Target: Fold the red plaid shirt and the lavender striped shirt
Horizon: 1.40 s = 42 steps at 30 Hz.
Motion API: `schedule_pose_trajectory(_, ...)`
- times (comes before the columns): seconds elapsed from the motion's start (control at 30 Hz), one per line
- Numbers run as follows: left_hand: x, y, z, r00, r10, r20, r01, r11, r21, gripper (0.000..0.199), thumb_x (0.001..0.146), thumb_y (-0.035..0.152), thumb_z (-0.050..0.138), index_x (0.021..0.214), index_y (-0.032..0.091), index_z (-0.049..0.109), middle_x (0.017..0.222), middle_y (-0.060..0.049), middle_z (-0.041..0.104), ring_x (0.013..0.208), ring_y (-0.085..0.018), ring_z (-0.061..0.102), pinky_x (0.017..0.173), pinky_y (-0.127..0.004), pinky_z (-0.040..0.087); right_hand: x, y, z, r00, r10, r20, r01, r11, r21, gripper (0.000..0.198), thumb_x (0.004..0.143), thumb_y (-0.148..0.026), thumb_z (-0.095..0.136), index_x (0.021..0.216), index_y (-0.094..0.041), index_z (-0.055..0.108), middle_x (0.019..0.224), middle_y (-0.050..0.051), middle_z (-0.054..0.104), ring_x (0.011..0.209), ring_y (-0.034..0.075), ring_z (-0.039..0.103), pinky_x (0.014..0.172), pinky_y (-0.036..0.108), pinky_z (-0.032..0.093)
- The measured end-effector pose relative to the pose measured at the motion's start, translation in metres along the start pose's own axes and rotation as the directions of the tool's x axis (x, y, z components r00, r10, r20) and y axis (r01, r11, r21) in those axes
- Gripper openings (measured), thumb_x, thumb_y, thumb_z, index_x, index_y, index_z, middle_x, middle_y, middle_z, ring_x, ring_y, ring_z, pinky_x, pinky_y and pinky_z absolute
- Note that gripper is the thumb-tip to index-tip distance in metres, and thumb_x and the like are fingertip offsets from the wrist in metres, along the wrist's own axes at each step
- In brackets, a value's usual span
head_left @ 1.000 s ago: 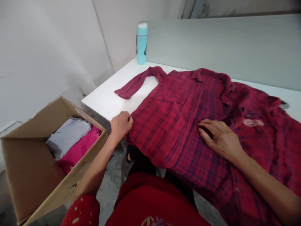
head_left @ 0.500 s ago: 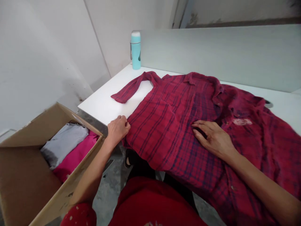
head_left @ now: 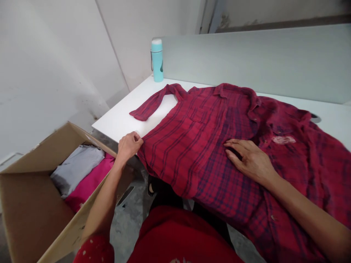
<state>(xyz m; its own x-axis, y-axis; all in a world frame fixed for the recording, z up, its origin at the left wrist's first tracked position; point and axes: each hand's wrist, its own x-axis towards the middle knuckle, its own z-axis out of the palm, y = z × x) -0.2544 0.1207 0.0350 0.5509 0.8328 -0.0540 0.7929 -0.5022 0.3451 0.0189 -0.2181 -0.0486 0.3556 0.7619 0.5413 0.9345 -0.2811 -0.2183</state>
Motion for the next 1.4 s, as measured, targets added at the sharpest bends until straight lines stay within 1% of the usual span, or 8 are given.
schedule_pose_trajectory(0.13,-0.001,-0.001,0.001,1.000,-0.002,0.025,0.001,0.998,0.064,0.013,0.090,0.031,0.057,0.087,0.025,0.069,0.088,-0.001,0.075,0.088,-0.023,0.070,0.076,-0.033,0.047,-0.001,0.003,0.001,1.000,0.005,0.007,-0.005,1.000,0.002,0.035,0.104,-0.043,0.048,0.111,-0.022,0.075,0.116,0.012,0.075,0.109,0.030,0.070,0.098,0.052,0.060)
schedule_pose_trajectory(0.23,-0.001,0.007,0.000,0.998,0.054,-0.020,-0.049,0.984,0.171,0.021,0.096,0.038,0.056,0.098,0.024,0.071,0.106,-0.006,0.076,0.096,-0.025,0.071,0.082,-0.036,0.051,-0.002,0.004,0.002,1.000,0.001,-0.003,-0.001,1.000,0.000,0.035,0.104,-0.043,0.048,0.111,-0.022,0.075,0.116,0.012,0.075,0.109,0.030,0.070,0.098,0.052,0.060)
schedule_pose_trajectory(0.33,0.007,0.027,-0.001,0.986,0.156,-0.063,-0.137,0.963,0.231,0.033,0.101,0.047,0.055,0.115,0.022,0.071,0.123,-0.011,0.071,0.105,-0.028,0.071,0.089,-0.038,0.053,-0.002,0.004,0.003,1.000,-0.007,-0.019,0.007,1.000,0.000,0.035,0.105,-0.044,0.048,0.110,-0.021,0.075,0.115,0.012,0.075,0.109,0.030,0.070,0.096,0.050,0.060)
schedule_pose_trajectory(0.5,0.042,0.071,0.013,0.946,0.322,-0.034,-0.303,0.916,0.262,0.042,0.104,0.050,0.054,0.127,0.018,0.068,0.132,-0.014,0.067,0.116,-0.031,0.068,0.093,-0.039,0.053,0.000,0.003,0.003,1.000,-0.009,-0.021,0.010,1.000,0.004,0.034,0.105,-0.042,0.049,0.109,-0.021,0.075,0.114,0.011,0.075,0.107,0.030,0.071,0.096,0.050,0.060)
schedule_pose_trajectory(0.67,0.075,0.099,0.033,0.943,0.326,0.058,-0.329,0.903,0.276,0.042,0.102,0.047,0.056,0.129,0.017,0.068,0.134,-0.018,0.066,0.121,-0.034,0.065,0.095,-0.043,0.054,0.002,0.003,0.002,1.000,-0.006,-0.025,0.006,1.000,0.012,0.034,0.104,-0.042,0.048,0.107,-0.022,0.076,0.114,0.010,0.076,0.106,0.029,0.071,0.095,0.050,0.061)
schedule_pose_trajectory(1.03,0.081,0.106,0.045,0.940,0.341,-0.018,-0.318,0.895,0.313,0.039,0.105,0.025,0.038,0.126,0.019,0.070,0.129,-0.016,0.068,0.117,-0.032,0.069,0.090,-0.040,0.054,0.005,0.003,0.001,0.999,0.032,0.001,-0.032,0.997,0.067,0.036,0.103,-0.043,0.048,0.107,-0.023,0.077,0.115,0.010,0.076,0.109,0.030,0.072,0.099,0.053,0.060)
schedule_pose_trajectory(1.2,0.080,0.107,0.041,0.934,0.356,-0.002,-0.338,0.888,0.313,0.036,0.104,0.036,0.045,0.123,0.020,0.071,0.131,-0.014,0.070,0.117,-0.033,0.069,0.092,-0.042,0.055,0.005,0.003,0.001,0.999,0.037,-0.002,-0.037,0.996,0.080,0.037,0.104,-0.044,0.047,0.107,-0.023,0.077,0.115,0.010,0.077,0.110,0.030,0.071,0.099,0.053,0.060)
schedule_pose_trajectory(1.4,0.087,0.112,0.040,0.938,0.345,0.042,-0.338,0.876,0.345,0.036,0.097,0.027,0.049,0.122,0.017,0.073,0.130,-0.016,0.072,0.118,-0.036,0.070,0.093,-0.046,0.056,0.005,0.005,0.003,1.000,0.026,-0.007,-0.026,0.996,0.085,0.036,0.105,-0.042,0.046,0.108,-0.022,0.076,0.115,0.010,0.076,0.109,0.029,0.071,0.098,0.051,0.060)
